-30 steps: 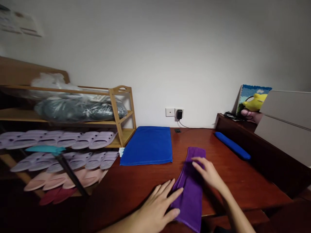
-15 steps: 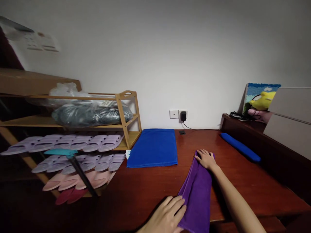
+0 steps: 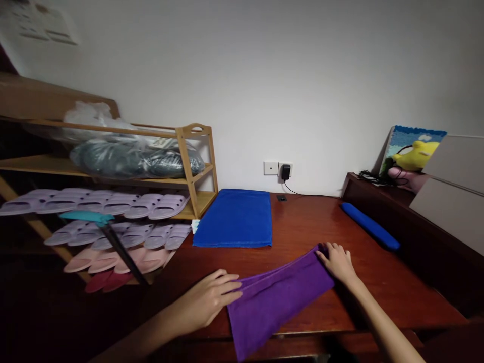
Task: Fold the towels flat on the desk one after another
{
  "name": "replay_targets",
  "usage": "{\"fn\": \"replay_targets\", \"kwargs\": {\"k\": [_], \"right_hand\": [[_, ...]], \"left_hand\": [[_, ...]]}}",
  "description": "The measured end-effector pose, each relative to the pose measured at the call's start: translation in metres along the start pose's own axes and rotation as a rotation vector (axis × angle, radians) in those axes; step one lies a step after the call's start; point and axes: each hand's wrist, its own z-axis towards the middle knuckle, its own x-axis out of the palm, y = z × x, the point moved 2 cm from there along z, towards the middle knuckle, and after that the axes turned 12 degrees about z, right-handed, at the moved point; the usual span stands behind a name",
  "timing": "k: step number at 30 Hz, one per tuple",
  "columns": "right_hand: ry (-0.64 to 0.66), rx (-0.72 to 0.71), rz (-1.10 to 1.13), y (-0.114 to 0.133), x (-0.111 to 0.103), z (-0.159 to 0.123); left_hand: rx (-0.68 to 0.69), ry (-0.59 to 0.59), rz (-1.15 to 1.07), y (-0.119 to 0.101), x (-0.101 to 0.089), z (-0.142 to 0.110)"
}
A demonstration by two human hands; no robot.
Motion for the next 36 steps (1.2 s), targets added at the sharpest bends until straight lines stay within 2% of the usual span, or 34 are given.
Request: {"fn": "replay_targets", "kwargs": {"k": [2,4,6,8,12,15,18,20,22,26,29,33,36], "right_hand": [[0.038,0.02,0.016,-0.002,-0.001,-0.001],[0.058,0.071,0.033,-0.005,-0.002,-0.001],[0.066,0.126,0.042,-0.009,-0.002,-0.001],[0.077,0.161,0.056,-0.013,-0.002,-0.001],[0.093,0.14,0.164,-0.022,-0.008,-0.005],[0.035,0.004,0.311,-0.022,-0.018,-0.001],[-0.08,-0.062,0.403,-0.01,-0.027,0.012],[-0.132,-0.01,0.36,0.005,-0.025,0.022],[-0.118,0.045,0.238,0.023,-0.016,0.029],[-0.079,0.11,-0.017,0.042,0.008,0.033],[-0.066,0.137,0.002,0.038,0.019,0.033],[-0.069,0.079,0.054,0.034,0.015,0.035],[-0.178,-0.033,0.07,0.053,0.001,0.041]], "left_hand": [[-0.091,0.024,-0.03,0.003,-0.002,0.0],[-0.243,0.031,-0.057,0.002,-0.002,0.002],[-0.404,0.039,-0.048,0.0,0.001,0.005],[-0.502,0.059,-0.021,-0.003,0.006,0.007],[-0.551,0.139,-0.156,-0.001,0.015,0.01],[-0.571,0.197,-0.326,0.001,0.012,0.009],[-0.527,0.166,-0.449,-0.005,0.0,0.007],[-0.503,0.125,-0.515,-0.014,-0.008,0.006],[-0.523,0.093,-0.536,-0.027,-0.011,0.005],[-0.669,0.086,-0.441,-0.054,0.002,0.01],[-0.713,0.104,-0.398,-0.068,0.017,0.017],[-0.661,0.049,-0.493,-0.076,0.03,0.021],[-0.642,-0.031,-0.525,-0.075,0.034,0.016]]}}
